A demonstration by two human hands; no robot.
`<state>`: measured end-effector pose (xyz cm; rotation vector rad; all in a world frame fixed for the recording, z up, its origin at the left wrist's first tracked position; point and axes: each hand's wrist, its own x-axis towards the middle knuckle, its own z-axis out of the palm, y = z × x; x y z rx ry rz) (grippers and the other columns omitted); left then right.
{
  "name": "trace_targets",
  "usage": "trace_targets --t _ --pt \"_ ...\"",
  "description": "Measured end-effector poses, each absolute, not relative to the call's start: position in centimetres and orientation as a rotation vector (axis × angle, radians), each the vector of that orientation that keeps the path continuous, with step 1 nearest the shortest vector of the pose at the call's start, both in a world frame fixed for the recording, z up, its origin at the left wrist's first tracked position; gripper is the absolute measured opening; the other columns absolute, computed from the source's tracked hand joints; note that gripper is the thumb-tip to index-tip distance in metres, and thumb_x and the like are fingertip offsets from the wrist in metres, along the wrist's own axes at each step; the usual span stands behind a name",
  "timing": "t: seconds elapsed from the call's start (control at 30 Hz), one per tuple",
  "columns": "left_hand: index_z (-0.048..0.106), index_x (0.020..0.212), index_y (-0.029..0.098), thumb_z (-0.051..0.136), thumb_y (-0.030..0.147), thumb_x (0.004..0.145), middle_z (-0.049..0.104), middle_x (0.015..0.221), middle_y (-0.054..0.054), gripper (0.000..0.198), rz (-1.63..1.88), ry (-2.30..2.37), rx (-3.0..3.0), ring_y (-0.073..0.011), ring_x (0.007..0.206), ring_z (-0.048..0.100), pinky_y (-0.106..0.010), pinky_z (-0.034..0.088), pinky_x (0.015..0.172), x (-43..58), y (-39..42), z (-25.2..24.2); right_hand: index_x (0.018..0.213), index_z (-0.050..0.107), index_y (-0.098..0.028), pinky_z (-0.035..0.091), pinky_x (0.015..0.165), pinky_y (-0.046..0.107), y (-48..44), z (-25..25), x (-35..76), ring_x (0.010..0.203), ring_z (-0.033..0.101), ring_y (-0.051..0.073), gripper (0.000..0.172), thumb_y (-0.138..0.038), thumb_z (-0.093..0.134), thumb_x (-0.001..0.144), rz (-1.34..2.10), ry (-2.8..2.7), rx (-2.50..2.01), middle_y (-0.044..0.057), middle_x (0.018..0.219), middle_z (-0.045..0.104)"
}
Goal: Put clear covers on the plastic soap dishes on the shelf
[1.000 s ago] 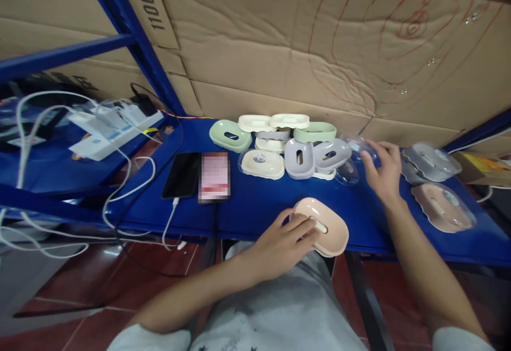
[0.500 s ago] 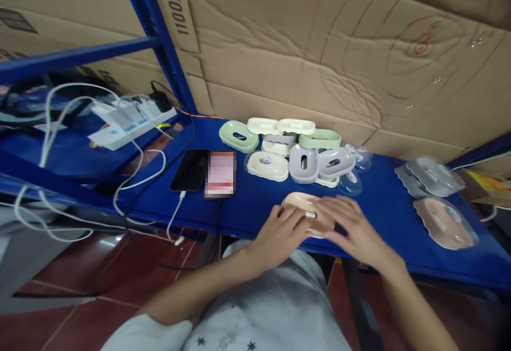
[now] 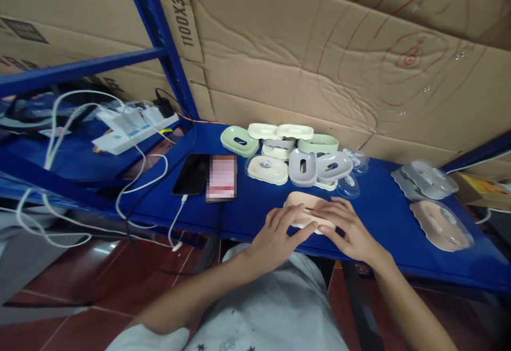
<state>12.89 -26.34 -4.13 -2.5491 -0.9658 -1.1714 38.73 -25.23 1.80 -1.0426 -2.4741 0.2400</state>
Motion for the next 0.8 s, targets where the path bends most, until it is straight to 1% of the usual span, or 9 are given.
trace_targets --t 0.1,0.2,0.3,0.4,0.53,0.6,0.67,0.73,0.8 --pt "0.063 0.144 0.028 0.065 0.019 0.105 0.062 0.144 -0.014 0.040 -1.135 -0.940 -2.596 -0.0277 0.134 0.059 -0.046 0.049 0.110 12.8 -26.3 -4.2 0.154 0.058 -0.033 0.044 0.117 0.057 -24.9 1.9 38.6 0.129 0.069 0.027 0.045 -0.033 0.059 0.109 0.237 -2.508 -1.053 0.008 0.138 0.075" --pt "0.071 0.123 0.021 0.062 0.024 0.108 0.063 0.147 -0.014 0.017 -1.017 -0.886 -2.683 -0.0280 0.134 0.058 -0.046 0.049 0.109 12.7 -26.1 -3.7 0.152 0.060 -0.033 0.045 0.116 0.057 -24.6 2.2 38.9 0.129 0.069 0.028 0.043 -0.031 0.058 0.108 0.161 -2.487 -1.052 0.008 0.138 0.075" --pt "0.071 0.110 0.018 0.059 0.028 0.110 0.062 0.152 -0.015 0.015 -0.933 -0.859 -2.744 -0.0287 0.137 0.057 -0.046 0.048 0.109 12.7 -26.1 -3.3 0.137 0.070 -0.031 0.050 0.112 0.054 -24.0 3.5 39.9 0.121 0.073 0.028 0.033 -0.029 0.062 0.105 0.056 -2.353 -1.010 0.006 0.127 0.080" --pt "0.069 0.112 0.018 0.057 0.027 0.111 0.071 0.138 -0.011 0.014 -0.919 -0.864 -2.818 -0.0251 0.128 0.064 -0.044 0.046 0.109 12.3 -26.4 -2.7 0.122 0.075 -0.030 0.052 0.108 0.051 -22.2 6.0 41.3 0.116 0.075 0.029 0.023 -0.036 0.062 0.104 -0.074 -2.157 -1.036 0.006 0.121 0.081" --pt "0.066 0.111 0.019 0.056 0.025 0.112 0.078 0.111 -0.005 0.011 -0.994 -0.931 -2.939 -0.0208 0.110 0.071 -0.043 0.045 0.109 10.1 -26.1 0.0 0.123 0.075 -0.028 0.042 0.118 0.058 -16.5 8.6 42.7 0.130 0.067 0.034 0.038 -0.054 0.051 0.108 -0.295 -1.998 -1.302 0.010 0.131 0.077" --pt "0.064 0.114 0.019 0.058 0.025 0.111 0.078 0.112 -0.005 0.009 -1.061 -0.989 -2.955 -0.0223 0.112 0.071 -0.044 0.046 0.108 8.6 -25.4 2.0 0.124 0.074 -0.026 0.040 0.119 0.060 -12.8 8.7 43.4 0.133 0.065 0.036 0.047 -0.060 0.046 0.108 -0.282 -2.021 -1.368 0.012 0.133 0.076" --pt "0.064 0.115 0.020 0.060 0.026 0.110 0.078 0.114 -0.006 0.009 -1.143 -1.054 -2.941 -0.0234 0.110 0.072 -0.044 0.048 0.104 7.3 -24.5 3.5 0.125 0.073 -0.024 0.043 0.117 0.060 -9.5 8.1 43.9 0.132 0.065 0.036 0.055 -0.065 0.041 0.107 -0.201 -2.071 -1.377 0.014 0.134 0.075" --pt "0.063 0.114 0.021 0.061 0.027 0.110 0.077 0.115 -0.006 0.008 -1.202 -1.140 -2.933 -0.0242 0.107 0.071 -0.044 0.049 0.099 6.4 -23.6 4.5 0.134 0.070 -0.024 0.044 0.118 0.059 -7.5 7.3 44.3 0.138 0.061 0.036 0.060 -0.067 0.039 0.107 -0.133 -2.108 -1.372 0.015 0.143 0.070" --pt "0.063 0.114 0.022 0.061 0.028 0.109 0.076 0.116 -0.006 0.007 -1.250 -1.227 -2.948 -0.0247 0.107 0.070 -0.043 0.050 0.097 5.9 -23.2 4.8 0.147 0.062 -0.022 0.040 0.123 0.060 -7.2 6.8 44.8 0.148 0.052 0.035 0.064 -0.067 0.039 0.107 -0.127 -2.124 -1.357 0.016 0.156 0.061"
